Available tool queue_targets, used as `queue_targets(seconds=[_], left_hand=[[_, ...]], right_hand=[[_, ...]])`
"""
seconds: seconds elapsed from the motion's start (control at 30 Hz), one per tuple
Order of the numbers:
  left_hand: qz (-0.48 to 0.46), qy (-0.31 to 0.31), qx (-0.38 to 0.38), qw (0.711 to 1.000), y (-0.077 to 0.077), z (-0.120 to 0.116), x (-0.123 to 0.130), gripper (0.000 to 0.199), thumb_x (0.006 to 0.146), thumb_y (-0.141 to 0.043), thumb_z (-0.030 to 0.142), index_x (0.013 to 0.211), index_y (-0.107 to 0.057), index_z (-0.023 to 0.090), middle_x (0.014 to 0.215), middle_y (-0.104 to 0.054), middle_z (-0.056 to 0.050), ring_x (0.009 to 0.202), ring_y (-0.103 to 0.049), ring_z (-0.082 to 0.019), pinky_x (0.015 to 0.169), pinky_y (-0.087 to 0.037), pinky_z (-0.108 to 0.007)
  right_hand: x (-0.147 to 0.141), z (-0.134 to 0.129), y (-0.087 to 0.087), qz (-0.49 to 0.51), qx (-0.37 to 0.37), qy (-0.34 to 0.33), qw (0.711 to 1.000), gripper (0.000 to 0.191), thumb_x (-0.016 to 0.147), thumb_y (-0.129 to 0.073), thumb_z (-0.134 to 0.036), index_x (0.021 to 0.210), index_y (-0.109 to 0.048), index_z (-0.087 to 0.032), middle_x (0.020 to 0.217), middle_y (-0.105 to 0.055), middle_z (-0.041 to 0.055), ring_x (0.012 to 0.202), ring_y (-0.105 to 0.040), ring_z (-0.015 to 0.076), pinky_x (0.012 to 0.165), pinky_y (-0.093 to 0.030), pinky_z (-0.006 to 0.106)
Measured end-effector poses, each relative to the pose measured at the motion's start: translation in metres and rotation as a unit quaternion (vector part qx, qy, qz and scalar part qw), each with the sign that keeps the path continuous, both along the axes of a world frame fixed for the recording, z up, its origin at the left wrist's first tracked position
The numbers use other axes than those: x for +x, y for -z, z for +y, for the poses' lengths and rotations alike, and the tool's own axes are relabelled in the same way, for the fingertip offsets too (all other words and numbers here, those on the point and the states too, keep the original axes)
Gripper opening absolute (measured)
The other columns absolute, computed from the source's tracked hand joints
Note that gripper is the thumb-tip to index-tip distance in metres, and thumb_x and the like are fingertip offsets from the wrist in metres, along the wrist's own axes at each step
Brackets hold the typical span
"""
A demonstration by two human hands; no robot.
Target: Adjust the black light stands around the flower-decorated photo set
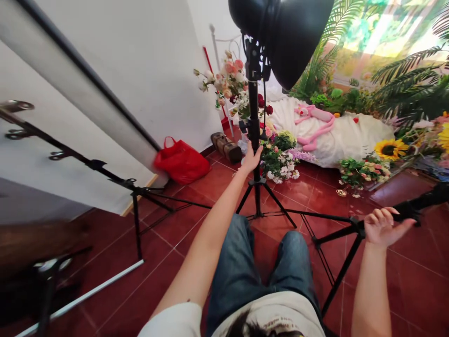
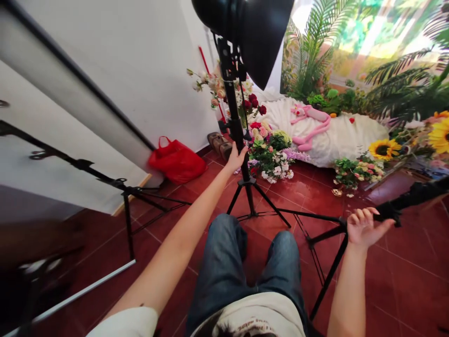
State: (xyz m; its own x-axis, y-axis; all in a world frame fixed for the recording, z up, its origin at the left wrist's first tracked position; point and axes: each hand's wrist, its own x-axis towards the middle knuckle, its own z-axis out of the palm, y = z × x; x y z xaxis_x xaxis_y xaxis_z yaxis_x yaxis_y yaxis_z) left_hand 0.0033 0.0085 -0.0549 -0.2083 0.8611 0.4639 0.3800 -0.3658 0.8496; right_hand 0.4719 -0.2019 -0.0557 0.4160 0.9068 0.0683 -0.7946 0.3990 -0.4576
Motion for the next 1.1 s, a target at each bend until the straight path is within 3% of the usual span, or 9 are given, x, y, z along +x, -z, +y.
queue_targets(seconds=[0.1, 0.2, 0.27, 0.43, 0.6, 0.67, 0.8, 0.93, 1.1], left_hand=[[-0.029, -0.009, -0.021, 0.999, -0.001, -0.005, 0.004, 0.057, 0.09, -0.055, 0.061, 0.128, -0.048, 0.018, 0.131, -0.059, -0.016, 0.137, -0.049, -0.025, 0.12, -0.033, -0.04], [-0.05, -0.007, -0.017, 0.999, -0.006, -0.01, 0.009, 0.05, 0.092, -0.054, 0.058, 0.123, -0.048, 0.019, 0.127, -0.06, -0.014, 0.128, -0.055, -0.022, 0.116, -0.037, -0.038], [-0.06, -0.005, -0.016, 0.998, -0.008, -0.013, 0.011, 0.045, 0.092, -0.055, 0.056, 0.119, -0.049, 0.02, 0.123, -0.061, -0.013, 0.123, -0.057, -0.021, 0.114, -0.038, -0.037], [-0.072, -0.004, -0.038, 0.997, -0.012, -0.017, 0.012, 0.038, 0.092, -0.059, 0.052, 0.112, -0.051, 0.021, 0.114, -0.062, -0.011, 0.115, -0.059, -0.022, 0.11, -0.041, -0.039], [-0.085, -0.003, -0.048, 0.995, -0.013, -0.019, 0.014, 0.036, 0.091, -0.06, 0.049, 0.113, -0.051, 0.022, 0.113, -0.061, -0.009, 0.116, -0.058, -0.023, 0.11, -0.042, -0.042], [-0.088, -0.018, -0.051, 0.995, -0.012, -0.019, 0.015, 0.038, 0.09, -0.062, 0.049, 0.115, -0.052, 0.022, 0.115, -0.058, -0.011, 0.121, -0.054, -0.024, 0.113, -0.04, -0.043], [-0.091, -0.035, -0.056, 0.994, -0.011, -0.019, 0.017, 0.042, 0.089, -0.063, 0.049, 0.12, -0.053, 0.022, 0.12, -0.054, -0.012, 0.128, -0.05, -0.026, 0.116, -0.035, -0.045], [-0.091, -0.024, -0.054, 0.994, -0.01, -0.018, 0.017, 0.039, 0.091, -0.061, 0.047, 0.122, -0.051, 0.024, 0.12, -0.056, -0.011, 0.128, -0.05, -0.025, 0.116, -0.035, -0.047], [-0.1, -0.025, -0.06, 0.993, -0.011, -0.017, 0.017, 0.039, 0.09, -0.063, 0.047, 0.12, -0.052, 0.025, 0.119, -0.057, -0.011, 0.128, -0.051, -0.026, 0.116, -0.035, -0.048]], right_hand=[[-0.054, 0.029, 0.001, -0.101, -0.053, -0.111, 0.987, 0.032, 0.079, -0.074, -0.05, 0.076, -0.056, -0.024, 0.053, -0.035, -0.0093, 0.042, -0.037, 0.0056, 0.036, -0.038, 0.015], [-0.118, 0.068, -0.003, -0.211, -0.104, -0.244, 0.941, 0.033, 0.073, -0.079, -0.047, 0.076, -0.057, -0.023, 0.055, -0.039, -0.0084, 0.046, -0.039, 0.0056, 0.037, -0.034, 0.014], [-0.159, 0.095, -0.007, -0.266, -0.132, -0.294, 0.909, 0.034, 0.069, -0.082, -0.045, 0.078, -0.058, -0.022, 0.057, -0.046, -0.0081, 0.046, -0.04, 0.0044, 0.039, -0.035, 0.013], [-0.249, 0.152, -0.022, -0.346, -0.171, -0.275, 0.881, 0.03, 0.074, -0.077, -0.044, 0.076, -0.058, -0.021, 0.059, -0.054, -0.0061, 0.047, -0.044, 0.0049, 0.04, -0.033, 0.016], [-0.32, 0.189, -0.031, -0.486, -0.174, -0.279, 0.81, 0.026, 0.088, -0.066, -0.042, 0.079, -0.064, -0.018, 0.07, -0.065, 0.001, 0.063, -0.057, 0.01, 0.052, -0.043, 0.019], [-0.34, 0.198, -0.035, -0.494, -0.167, -0.278, 0.807, 0.028, 0.092, -0.062, -0.043, 0.079, -0.065, -0.017, 0.072, -0.067, 0.0022, 0.067, -0.058, 0.0108, 0.056, -0.044, 0.019], [-0.36, 0.207, -0.042, -0.458, -0.195, -0.252, 0.83, 0.025, 0.093, -0.059, -0.038, 0.077, -0.066, -0.02, 0.071, -0.066, -0.001, 0.066, -0.058, 0.01, 0.059, -0.046, 0.019], [-0.363, 0.206, -0.047, -0.436, -0.247, -0.229, 0.835, 0.025, 0.091, -0.063, -0.042, 0.078, -0.065, -0.02, 0.074, -0.067, -0.0011, 0.065, -0.059, 0.0097, 0.054, -0.045, 0.018], [-0.359, 0.211, -0.053, -0.456, -0.256, -0.188, 0.831, 0.04, 0.086, -0.065, -0.057, 0.075, -0.063, -0.018, 0.076, -0.069, 0.0012, 0.06, -0.058, 0.0076, 0.049, -0.043, 0.017]])
